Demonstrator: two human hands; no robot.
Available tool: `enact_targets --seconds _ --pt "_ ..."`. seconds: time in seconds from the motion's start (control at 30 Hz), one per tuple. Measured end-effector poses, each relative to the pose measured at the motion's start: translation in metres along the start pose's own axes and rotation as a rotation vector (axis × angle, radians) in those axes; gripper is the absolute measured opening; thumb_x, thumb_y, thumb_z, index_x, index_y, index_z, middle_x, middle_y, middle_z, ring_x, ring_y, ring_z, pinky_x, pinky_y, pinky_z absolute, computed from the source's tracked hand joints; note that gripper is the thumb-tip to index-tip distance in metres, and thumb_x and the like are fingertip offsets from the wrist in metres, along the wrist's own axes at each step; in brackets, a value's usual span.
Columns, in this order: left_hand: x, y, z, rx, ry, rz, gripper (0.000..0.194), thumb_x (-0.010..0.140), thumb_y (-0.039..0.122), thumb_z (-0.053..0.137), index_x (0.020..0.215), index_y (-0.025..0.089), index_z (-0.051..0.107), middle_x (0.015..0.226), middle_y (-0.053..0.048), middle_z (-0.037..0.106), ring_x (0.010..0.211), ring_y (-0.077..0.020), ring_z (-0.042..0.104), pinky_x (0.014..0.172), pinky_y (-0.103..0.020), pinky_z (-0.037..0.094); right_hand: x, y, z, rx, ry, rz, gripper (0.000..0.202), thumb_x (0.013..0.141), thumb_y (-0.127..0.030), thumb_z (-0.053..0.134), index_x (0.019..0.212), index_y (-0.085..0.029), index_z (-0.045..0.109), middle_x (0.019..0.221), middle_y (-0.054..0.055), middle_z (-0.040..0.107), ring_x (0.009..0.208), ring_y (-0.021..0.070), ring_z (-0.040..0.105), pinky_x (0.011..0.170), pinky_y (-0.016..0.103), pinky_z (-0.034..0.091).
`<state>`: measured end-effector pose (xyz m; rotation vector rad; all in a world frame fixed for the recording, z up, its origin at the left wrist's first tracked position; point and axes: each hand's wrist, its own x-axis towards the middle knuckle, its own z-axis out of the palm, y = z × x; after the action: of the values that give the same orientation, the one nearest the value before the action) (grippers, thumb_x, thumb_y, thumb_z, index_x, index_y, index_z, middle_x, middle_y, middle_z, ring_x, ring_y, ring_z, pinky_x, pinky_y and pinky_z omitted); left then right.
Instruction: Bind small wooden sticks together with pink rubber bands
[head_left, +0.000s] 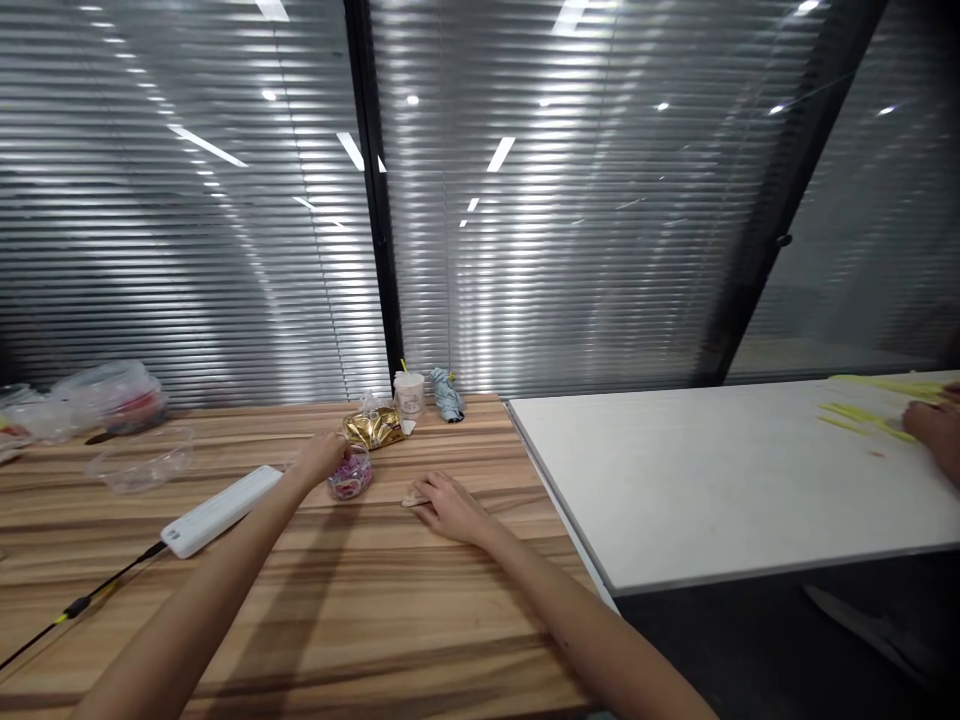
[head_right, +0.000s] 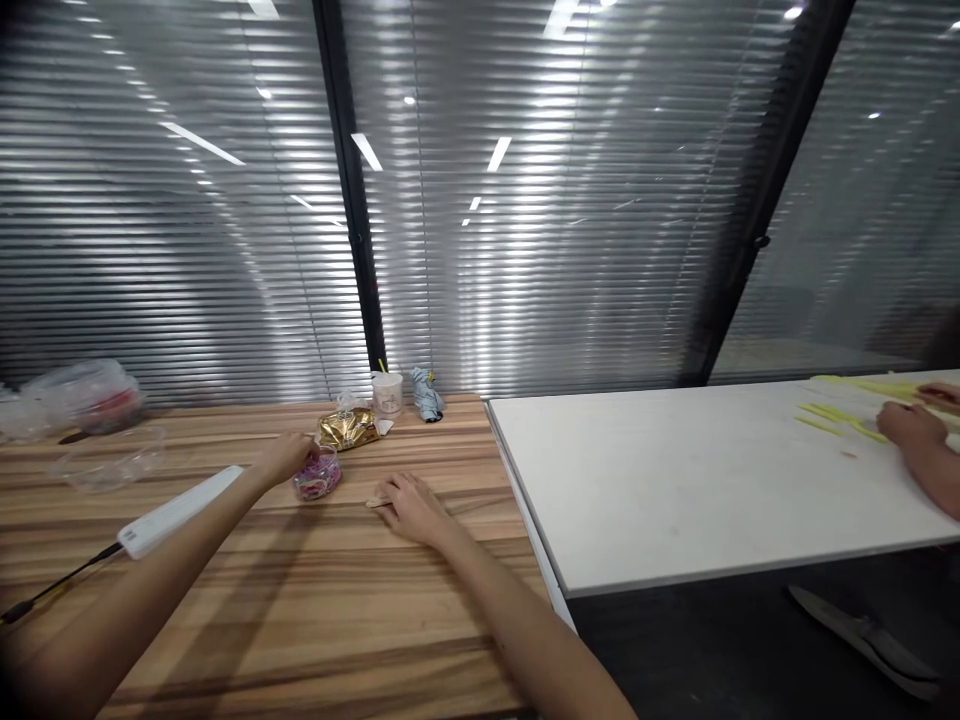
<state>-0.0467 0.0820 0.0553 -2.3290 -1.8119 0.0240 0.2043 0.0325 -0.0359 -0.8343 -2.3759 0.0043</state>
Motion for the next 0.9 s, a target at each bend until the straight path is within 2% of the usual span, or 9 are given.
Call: enact_targets --seconds 0.1,0.2,0.27,0.33,0.4,0.53,0.63,0.77,0.9 --pt "-0.002 0.001 -0.004 -0.012 0.044 -0.012 0.021 0.067 0.009 0.046 0.067 0.015 0.066 0.076 -0.01 0.066 0.074 -0.0224 0.06 0.067 -0.028 0.041 0.0 0.002 0.001 0.022 -0.006 0.025 0.011 0.083 -0.025 0.051 0.088 -0.016 0.055 0.09 0.006 0.054 0.088 0.0167 0.049 0.078 0.028 0.039" --pt "-0.008 0.008 -0.008 -0.039 0.141 -0.034 0.021 0.074 0.016 0.043 0.074 0.016 0.064 0.084 -0.01 0.065 0.075 -0.0209 0.059 0.067 -0.027 0.041 0.002 0.004 0.003 0.057 0.004 0.018 0.006 0.083 -0.021 0.051 0.086 -0.016 0.053 0.088 0.005 0.055 0.085 0.0159 0.049 0.076 0.027 0.039" --pt "-0.015 0.021 -0.01 -0.158 0.306 -0.056 0.02 0.076 0.022 0.042 0.077 0.016 0.062 0.082 -0.009 0.065 0.072 -0.0189 0.058 0.065 -0.026 0.041 0.002 0.005 0.004 0.083 0.012 0.006 0.005 0.082 -0.018 0.051 0.086 -0.016 0.052 0.087 0.005 0.055 0.085 0.0157 0.05 0.075 0.026 0.039" --pt "-0.025 0.041 -0.006 -0.373 0.503 -0.069 0.018 0.075 0.027 0.046 0.075 0.016 0.06 0.072 -0.005 0.064 0.065 -0.0166 0.057 0.062 -0.025 0.042 0.003 0.005 0.005 0.095 0.015 0.004 0.004 0.082 -0.016 0.051 0.086 -0.017 0.052 0.086 0.004 0.056 0.084 0.0158 0.05 0.074 0.026 0.039" --pt "-0.036 0.066 0.005 -0.573 0.6 -0.058 0.018 0.075 0.029 0.046 0.074 0.015 0.058 0.068 -0.004 0.062 0.06 -0.0149 0.056 0.059 -0.024 0.043 0.003 0.004 0.005 0.089 0.016 0.012 0.005 0.082 -0.014 0.051 0.086 -0.016 0.052 0.085 0.005 0.056 0.084 0.0161 0.05 0.074 0.026 0.039" --pt "-0.05 0.103 0.04 -0.921 0.504 -0.068 0.022 0.076 0.033 0.047 0.076 0.014 0.058 0.073 -0.005 0.064 0.063 -0.0157 0.06 0.059 -0.025 0.047 0.0 0.004 0.003 0.078 0.027 0.031 0.006 0.082 -0.015 0.049 0.088 -0.016 0.052 0.086 0.005 0.057 0.084 0.0165 0.051 0.075 0.026 0.04" --pt "-0.052 0.112 0.06 -1.095 0.389 -0.035 0.022 0.073 0.033 0.052 0.076 0.014 0.061 0.078 -0.007 0.066 0.072 -0.018 0.061 0.068 -0.029 0.048 -0.001 0.003 0.0 0.122 0.049 0.058 0.007 0.084 -0.016 0.047 0.089 -0.017 0.051 0.088 0.004 0.057 0.083 0.015 0.052 0.073 0.024 0.04" --pt "-0.051 0.111 0.064 -1.309 0.287 0.022 0.02 0.068 0.033 0.058 0.072 0.014 0.063 0.074 -0.006 0.066 0.071 -0.0179 0.061 0.07 -0.03 0.049 -0.002 0.0 -0.004 0.16 0.052 0.057 0.007 0.085 -0.016 0.046 0.089 -0.018 0.052 0.086 0.004 0.057 0.08 0.014 0.052 0.072 0.023 0.04" --pt "-0.052 0.112 0.061 -1.529 0.201 -0.073 0.023 0.06 0.035 0.065 0.067 0.013 0.061 0.067 -0.005 0.065 0.061 -0.0169 0.061 0.063 -0.029 0.05 -0.003 -0.002 -0.005 0.2 0.067 0.062 0.01 0.086 -0.017 0.044 0.089 -0.017 0.053 0.085 0.004 0.058 0.08 0.0137 0.053 0.072 0.024 0.041"
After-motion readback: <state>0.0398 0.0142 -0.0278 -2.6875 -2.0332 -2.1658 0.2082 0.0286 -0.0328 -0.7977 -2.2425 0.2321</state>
